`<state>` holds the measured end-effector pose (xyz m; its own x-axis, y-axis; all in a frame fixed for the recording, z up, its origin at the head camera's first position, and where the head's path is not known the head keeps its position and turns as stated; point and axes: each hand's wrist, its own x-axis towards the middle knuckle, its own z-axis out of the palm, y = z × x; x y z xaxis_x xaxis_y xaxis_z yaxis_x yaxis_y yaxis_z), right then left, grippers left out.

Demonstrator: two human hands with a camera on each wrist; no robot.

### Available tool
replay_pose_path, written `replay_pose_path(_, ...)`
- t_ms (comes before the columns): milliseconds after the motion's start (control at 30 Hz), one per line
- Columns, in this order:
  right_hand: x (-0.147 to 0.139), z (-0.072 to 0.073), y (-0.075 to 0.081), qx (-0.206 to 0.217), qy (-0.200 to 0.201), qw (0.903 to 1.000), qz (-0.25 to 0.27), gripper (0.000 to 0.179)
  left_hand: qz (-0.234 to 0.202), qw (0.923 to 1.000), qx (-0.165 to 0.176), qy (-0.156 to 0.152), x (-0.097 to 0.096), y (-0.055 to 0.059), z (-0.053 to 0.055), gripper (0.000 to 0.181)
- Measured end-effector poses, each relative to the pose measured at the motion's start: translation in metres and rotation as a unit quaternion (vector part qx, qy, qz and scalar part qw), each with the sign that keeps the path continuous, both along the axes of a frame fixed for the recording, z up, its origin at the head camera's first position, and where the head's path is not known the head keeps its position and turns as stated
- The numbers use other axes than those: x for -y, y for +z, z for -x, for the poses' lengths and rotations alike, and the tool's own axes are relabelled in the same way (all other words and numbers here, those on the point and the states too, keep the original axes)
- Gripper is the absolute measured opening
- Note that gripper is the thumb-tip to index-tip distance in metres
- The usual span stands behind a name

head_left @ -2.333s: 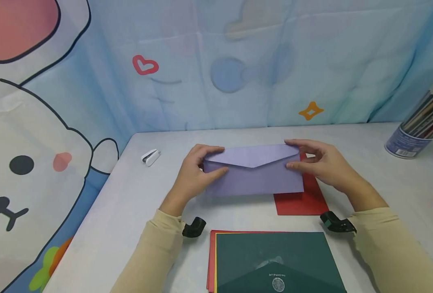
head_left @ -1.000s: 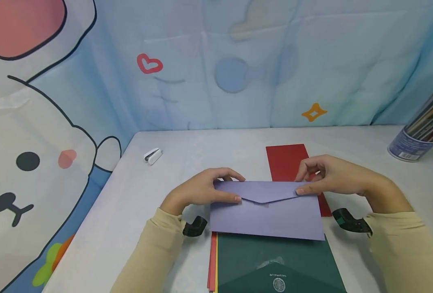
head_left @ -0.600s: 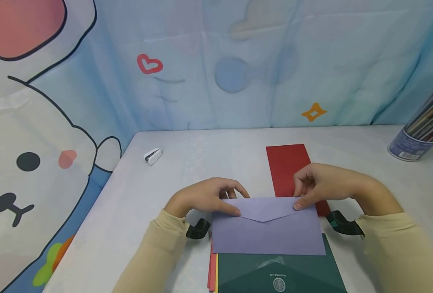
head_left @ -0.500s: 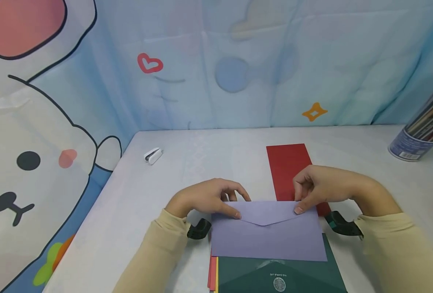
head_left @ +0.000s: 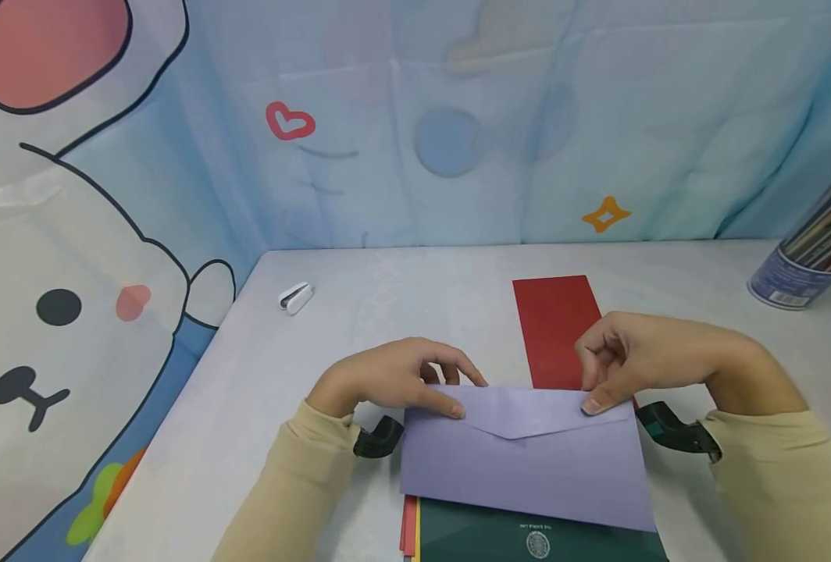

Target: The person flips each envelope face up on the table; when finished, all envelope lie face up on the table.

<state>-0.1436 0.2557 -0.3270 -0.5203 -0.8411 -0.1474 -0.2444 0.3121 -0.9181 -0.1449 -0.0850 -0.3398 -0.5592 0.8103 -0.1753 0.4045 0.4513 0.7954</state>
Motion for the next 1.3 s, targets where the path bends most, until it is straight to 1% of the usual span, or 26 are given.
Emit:
replay_pose_path(100,0.001,0.0,-0.005,0.034,0.021,0.9991,-0.017,0.011,0.016,0.9992,0.024,-0.027,-0.008,-0.001,-0.005,0.027)
replay_pose_path(167,0.004,0.0,-0.009,0.048,0.026,0.9978,-0.038,0.012,0.032,0.9982,0.031,-0.041,-0.014,-0.002,-0.009,0.025)
replay_pose_path(300,0.01,0.0,-0.016,0.058,0.022,0.993,-0.101,0.011,0.068,0.9961,0.006,-0.057,-0.024,-0.007,-0.014,0.022)
replay_pose_path(400,0.015,-0.001,-0.02,0.052,0.007,0.9874,-0.15,0.009,0.097,0.9935,-0.018,-0.057,-0.029,-0.012,-0.016,0.019)
replay_pose_path(500,0.019,-0.002,-0.024,0.041,-0.014,0.9824,-0.182,0.009,0.129,0.9899,-0.035,-0.048,-0.032,-0.014,-0.018,0.017)
replay_pose_path(600,0.02,-0.002,-0.024,0.034,-0.032,0.9799,-0.194,0.011,0.158,0.9855,-0.047,-0.041,-0.034,-0.016,-0.019,0.02)
replay_pose_path(667,0.02,-0.002,-0.023,0.029,-0.041,0.9797,-0.194,0.011,0.172,0.9835,-0.046,-0.035,-0.034,-0.016,-0.02,0.021)
replay_pose_path(800,0.017,0.001,-0.021,-0.002,-0.068,0.9799,-0.187,0.012,0.183,0.9816,-0.047,-0.028,-0.033,-0.016,-0.019,0.021)
replay_pose_path(867,0.014,0.005,-0.02,-0.032,-0.095,0.9786,-0.18,0.012,0.179,0.9824,-0.048,-0.026,-0.032,-0.016,-0.019,0.02)
replay_pose_path(933,0.008,0.009,-0.019,-0.069,-0.132,0.9732,-0.176,0.014,0.165,0.9851,-0.045,-0.023,-0.031,-0.015,-0.018,0.019)
replay_pose_path(1000,0.003,0.014,-0.02,-0.112,-0.17,0.9621,-0.181,0.024,0.145,0.9884,-0.043,-0.017,-0.03,-0.015,-0.016,0.017)
replay_pose_path(1067,-0.004,0.017,-0.023,-0.151,-0.2,0.9469,-0.201,0.04,0.119,0.992,-0.043,-0.01,-0.028,-0.015,-0.014,0.016)
replay_pose_path(1133,-0.01,0.019,-0.028,-0.182,-0.214,0.9334,-0.223,0.059,0.084,0.9957,-0.038,0.001,-0.026,-0.017,-0.01,0.016)
replay_pose_path(1167,-0.013,0.02,-0.031,-0.191,-0.217,0.9288,-0.232,0.069,0.065,0.9973,-0.035,0.005,-0.025,-0.019,-0.008,0.016)
replay_pose_path(1233,-0.017,0.022,-0.037,-0.198,-0.219,0.9223,-0.249,0.086,0.023,0.9993,-0.028,0.01,-0.023,-0.021,-0.004,0.021)
replay_pose_path(1300,-0.018,0.023,-0.042,-0.196,-0.221,0.9193,-0.26,0.097,-0.014,0.9995,-0.02,0.019,-0.02,-0.023,0.0,0.027)
